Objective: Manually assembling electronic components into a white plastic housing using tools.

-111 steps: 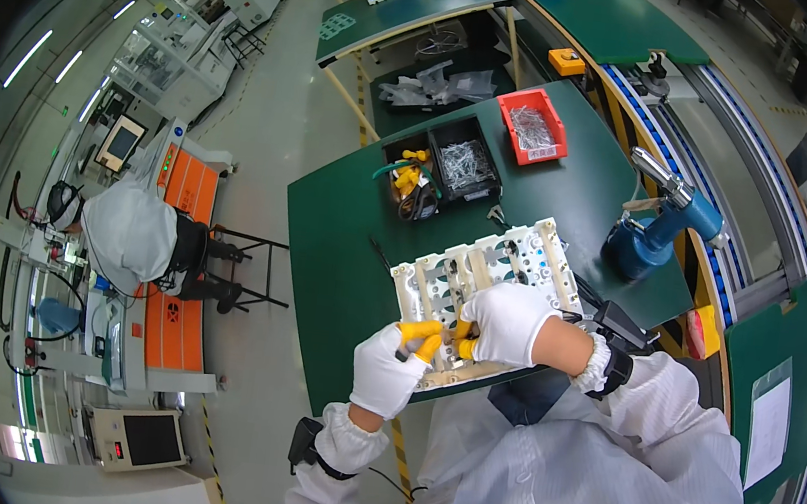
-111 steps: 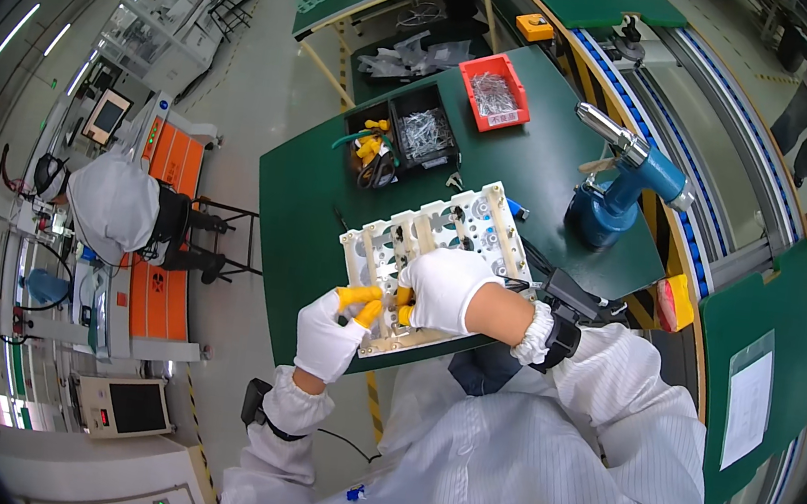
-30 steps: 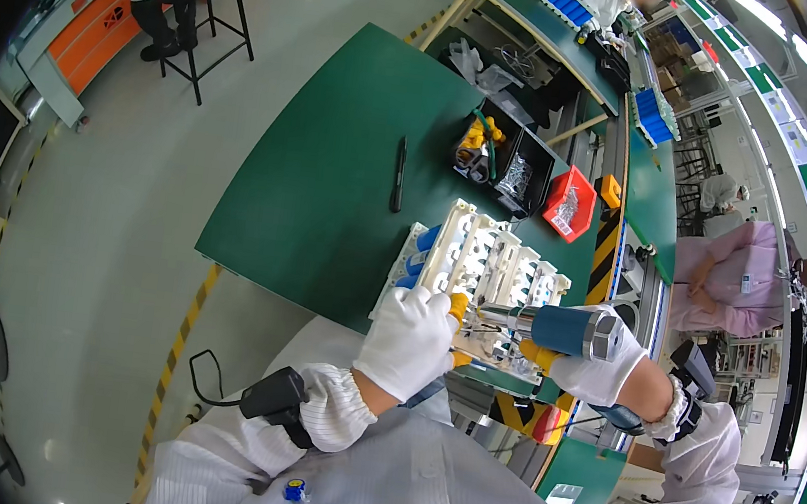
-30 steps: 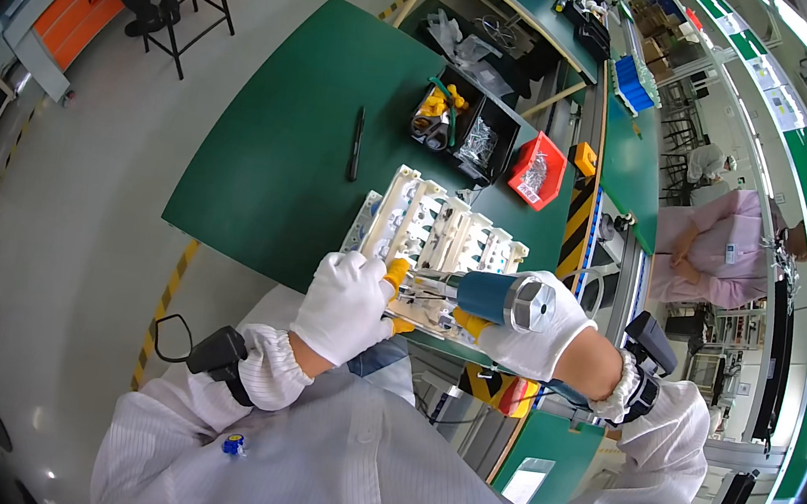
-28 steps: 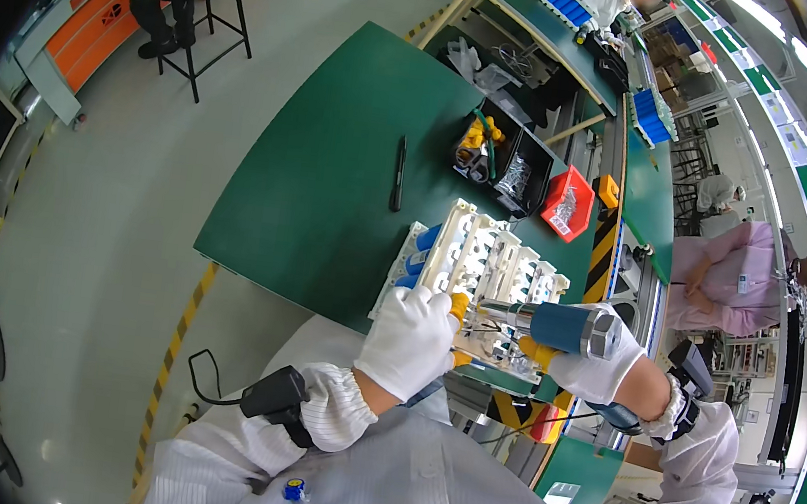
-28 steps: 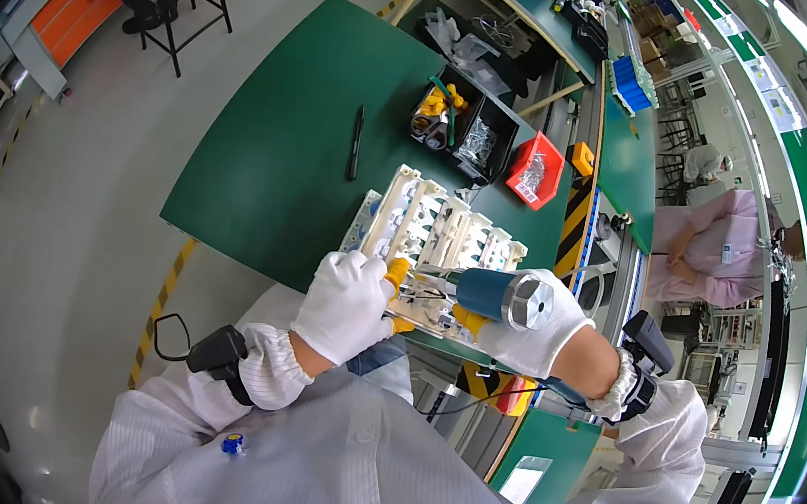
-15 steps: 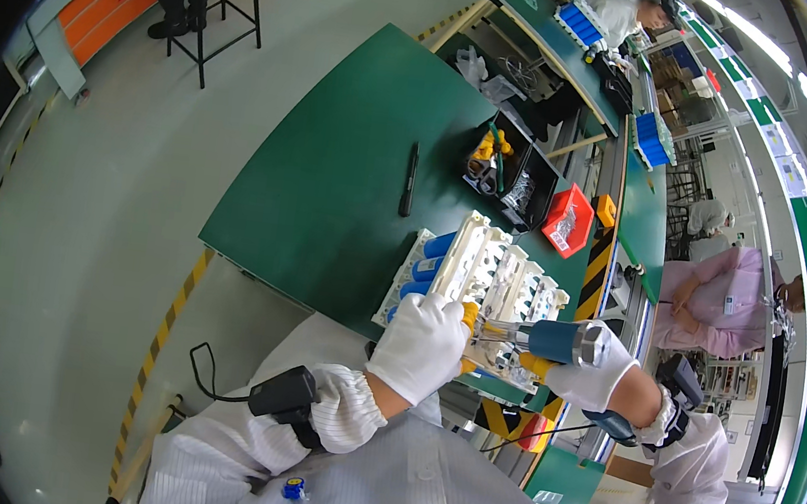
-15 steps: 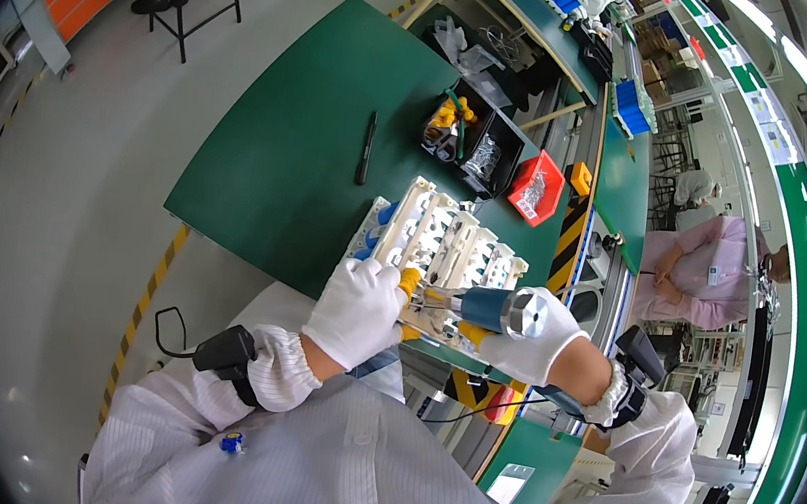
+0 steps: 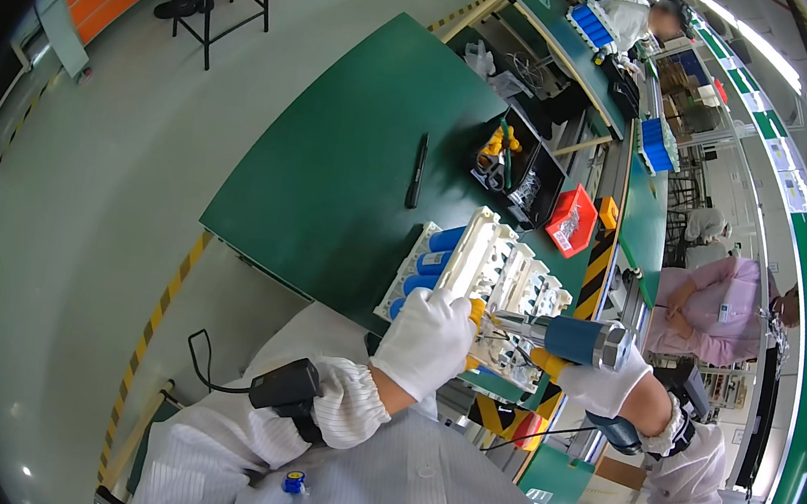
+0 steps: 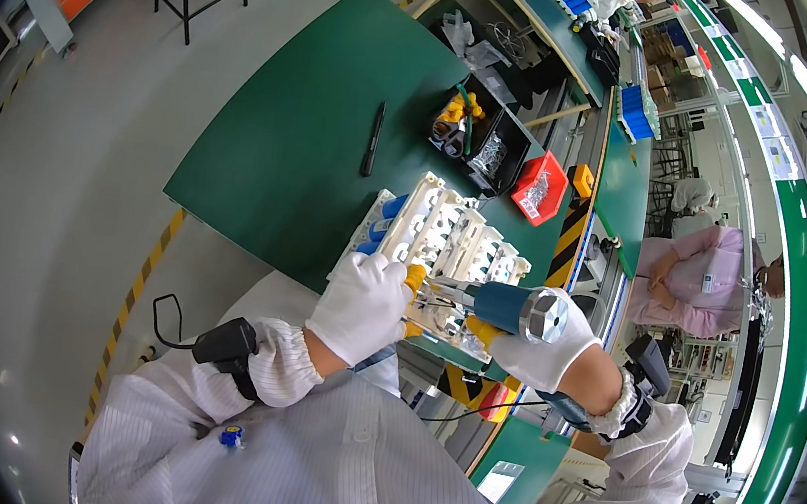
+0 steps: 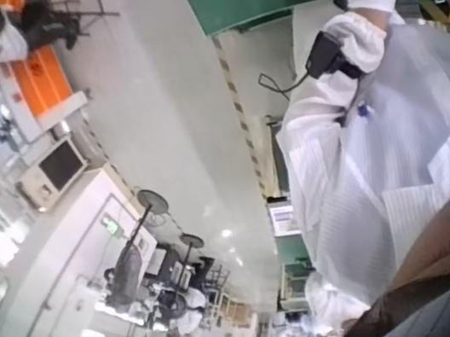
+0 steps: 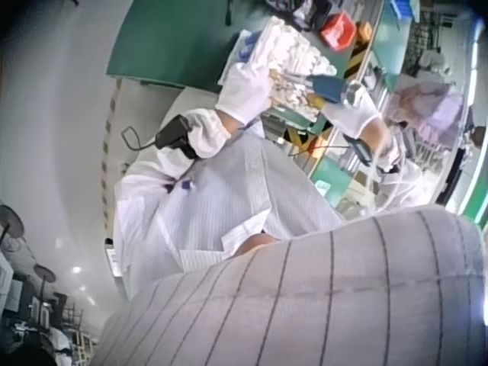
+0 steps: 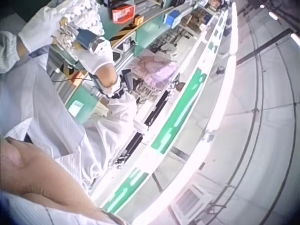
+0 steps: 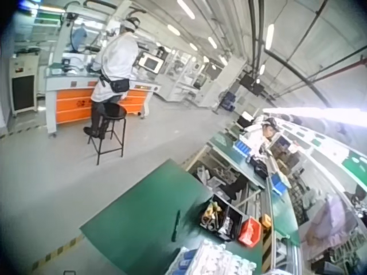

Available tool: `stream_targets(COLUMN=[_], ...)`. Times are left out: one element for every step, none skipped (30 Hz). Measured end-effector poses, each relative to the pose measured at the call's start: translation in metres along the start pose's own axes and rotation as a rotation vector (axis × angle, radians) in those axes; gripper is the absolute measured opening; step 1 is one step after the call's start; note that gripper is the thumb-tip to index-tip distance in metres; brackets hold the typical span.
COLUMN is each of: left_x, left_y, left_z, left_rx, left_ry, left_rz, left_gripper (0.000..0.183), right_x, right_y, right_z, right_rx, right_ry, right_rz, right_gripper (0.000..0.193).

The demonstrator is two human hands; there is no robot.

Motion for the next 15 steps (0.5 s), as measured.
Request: stream_targets(left_x=[0.0,0.001,0.003,0.003,0.004,0.004,0.004,0.003,0.001,-0.001,0.0,0.0,-0.006,-0.006,-0.008], left_y=[-0.001,-0.001,-0.001,-0.001,-0.002,-0.002,-0.003,-0.003,-0.002,-0.002,0.002,0.004,0.004,0.0,-0.001], left_z=[0.0,0.0,0.0,0.0,-0.001,-0.001,0.0,0.0,-0.002,0.001,-0.002,0.001,-0.002,0.003,0.002], left_rx=[0.009,0.007,0.003,0.001,0.004,0.006,0.016,0.031,0.022,0.035,0.035,0.027,-0.034,-0.052,-0.05], left_ry=[-0.004,-0.004,-0.013,-0.021,-0.019,-0.03,-0.043,-0.045,-0.041,-0.048,-0.021,-0.046,-0.028,-0.001,0.03], left_rz=[0.0,-0.004,0.014,0.033,0.029,0.028,0.026,0.019,-0.021,-0.067,-0.103,-0.134,-0.082,-0.075,-0.124], left_gripper=[0.011,0.011,0.011,0.011,0.011,0.01,0.01,0.01,0.009,0.008,0.008,0.011,0.015,0.018,0.022], right_x=[0.003,0.005,0.006,0.007,0.007,0.007,0.006,0.007,0.009,0.011,0.015,0.011,0.011,0.015,0.014], right_y=[-0.001,-0.004,-0.007,-0.011,-0.014,-0.014,-0.012,-0.01,-0.009,-0.009,-0.012,-0.004,-0.007,-0.012,-0.017], right_z=[0.0,0.0,0.001,0.002,0.003,0.001,0.0,-0.002,-0.004,-0.004,0.001,0.006,0.009,0.012,0.011], right_rx=[0.002,0.034,0.066,0.069,-0.049,-0.167,-0.155,-0.069,0.02,-0.042,-0.078,-0.09,-0.416,-0.345,-0.169], right_ry=[0.004,-0.02,-0.043,-0.041,-0.051,-0.06,-0.064,-0.044,-0.027,-0.016,-0.01,0.02,-0.12,-0.116,0.031], right_rz=[-0.002,-0.025,-0.047,-0.046,-0.154,-0.262,-0.259,-0.153,-0.046,0.048,0.017,-0.305,-0.534,-0.521,-0.527], right_gripper=[0.029,0.031,0.033,0.033,0.03,0.028,0.028,0.028,0.028,0.029,0.024,0.02,0.019,0.019,0.019])
Point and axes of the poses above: each hand's wrist, its own z-axis towards the middle knuckle, its own x-axis out of the palm, y = z × x, the point moved 3 cm from there along z, towards the middle knuckle, and after that the axes turned 10 degrees about y, right-handed, at the moved point
